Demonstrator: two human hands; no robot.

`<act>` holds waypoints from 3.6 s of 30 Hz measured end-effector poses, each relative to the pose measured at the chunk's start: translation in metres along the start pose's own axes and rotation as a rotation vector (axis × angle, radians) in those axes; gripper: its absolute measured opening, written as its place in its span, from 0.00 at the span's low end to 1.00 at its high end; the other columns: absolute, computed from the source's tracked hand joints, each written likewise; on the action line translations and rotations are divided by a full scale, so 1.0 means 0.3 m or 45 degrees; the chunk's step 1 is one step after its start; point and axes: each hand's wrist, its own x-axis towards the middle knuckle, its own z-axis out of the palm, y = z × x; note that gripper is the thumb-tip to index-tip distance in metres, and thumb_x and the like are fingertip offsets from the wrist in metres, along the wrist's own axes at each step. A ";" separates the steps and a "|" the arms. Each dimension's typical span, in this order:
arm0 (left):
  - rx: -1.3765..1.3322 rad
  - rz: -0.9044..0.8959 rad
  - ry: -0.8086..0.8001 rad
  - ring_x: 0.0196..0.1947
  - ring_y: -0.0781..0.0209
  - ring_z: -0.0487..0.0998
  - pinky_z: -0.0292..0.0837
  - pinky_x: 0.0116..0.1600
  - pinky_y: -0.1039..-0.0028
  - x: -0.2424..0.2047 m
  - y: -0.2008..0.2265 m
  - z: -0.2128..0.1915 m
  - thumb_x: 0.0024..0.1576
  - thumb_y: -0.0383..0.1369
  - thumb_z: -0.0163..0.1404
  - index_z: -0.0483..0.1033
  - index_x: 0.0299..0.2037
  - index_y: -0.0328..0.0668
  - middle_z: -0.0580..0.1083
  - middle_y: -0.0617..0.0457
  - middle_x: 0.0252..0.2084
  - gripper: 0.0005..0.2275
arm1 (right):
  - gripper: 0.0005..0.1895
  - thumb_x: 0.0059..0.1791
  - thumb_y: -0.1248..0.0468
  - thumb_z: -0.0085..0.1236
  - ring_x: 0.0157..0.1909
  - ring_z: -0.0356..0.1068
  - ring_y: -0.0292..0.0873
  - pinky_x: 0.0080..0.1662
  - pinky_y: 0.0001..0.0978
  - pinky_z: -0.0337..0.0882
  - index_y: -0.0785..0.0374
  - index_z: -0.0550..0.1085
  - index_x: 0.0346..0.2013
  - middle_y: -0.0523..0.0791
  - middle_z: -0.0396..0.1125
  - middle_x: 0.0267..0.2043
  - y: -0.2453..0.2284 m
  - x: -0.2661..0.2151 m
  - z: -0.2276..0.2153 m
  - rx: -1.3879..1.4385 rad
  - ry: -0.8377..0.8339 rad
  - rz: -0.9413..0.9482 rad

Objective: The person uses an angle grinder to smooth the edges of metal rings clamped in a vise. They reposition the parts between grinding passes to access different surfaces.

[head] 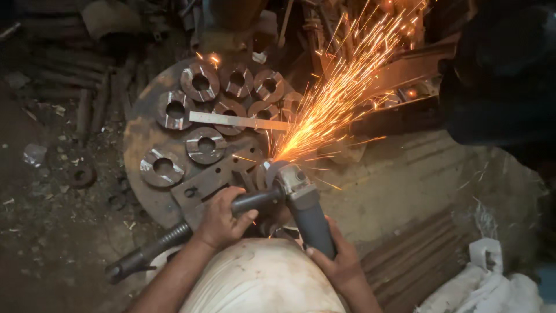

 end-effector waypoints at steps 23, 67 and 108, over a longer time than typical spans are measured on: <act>0.031 0.211 0.106 0.40 0.39 0.78 0.75 0.46 0.58 0.003 -0.033 0.026 0.50 0.36 0.63 0.62 0.58 0.39 0.74 0.38 0.44 0.29 | 0.50 0.40 0.59 0.70 0.52 0.76 0.43 0.53 0.34 0.73 0.53 0.57 0.74 0.53 0.75 0.52 -0.003 0.027 -0.007 -0.087 -0.041 0.266; -0.106 0.044 0.042 0.35 0.45 0.79 0.75 0.42 0.62 -0.037 -0.089 0.031 0.56 0.48 0.57 0.72 0.48 0.38 0.75 0.44 0.35 0.21 | 0.45 0.41 0.56 0.70 0.55 0.75 0.43 0.54 0.35 0.73 0.53 0.59 0.70 0.52 0.73 0.56 0.055 -0.028 0.022 -0.127 -0.010 0.177; -0.014 -0.019 0.112 0.46 0.35 0.78 0.74 0.50 0.57 -0.025 -0.116 0.074 0.54 0.47 0.60 0.68 0.57 0.40 0.75 0.38 0.48 0.27 | 0.43 0.42 0.58 0.69 0.49 0.77 0.44 0.51 0.36 0.73 0.57 0.60 0.69 0.52 0.74 0.50 -0.001 0.006 0.023 -0.129 0.035 0.192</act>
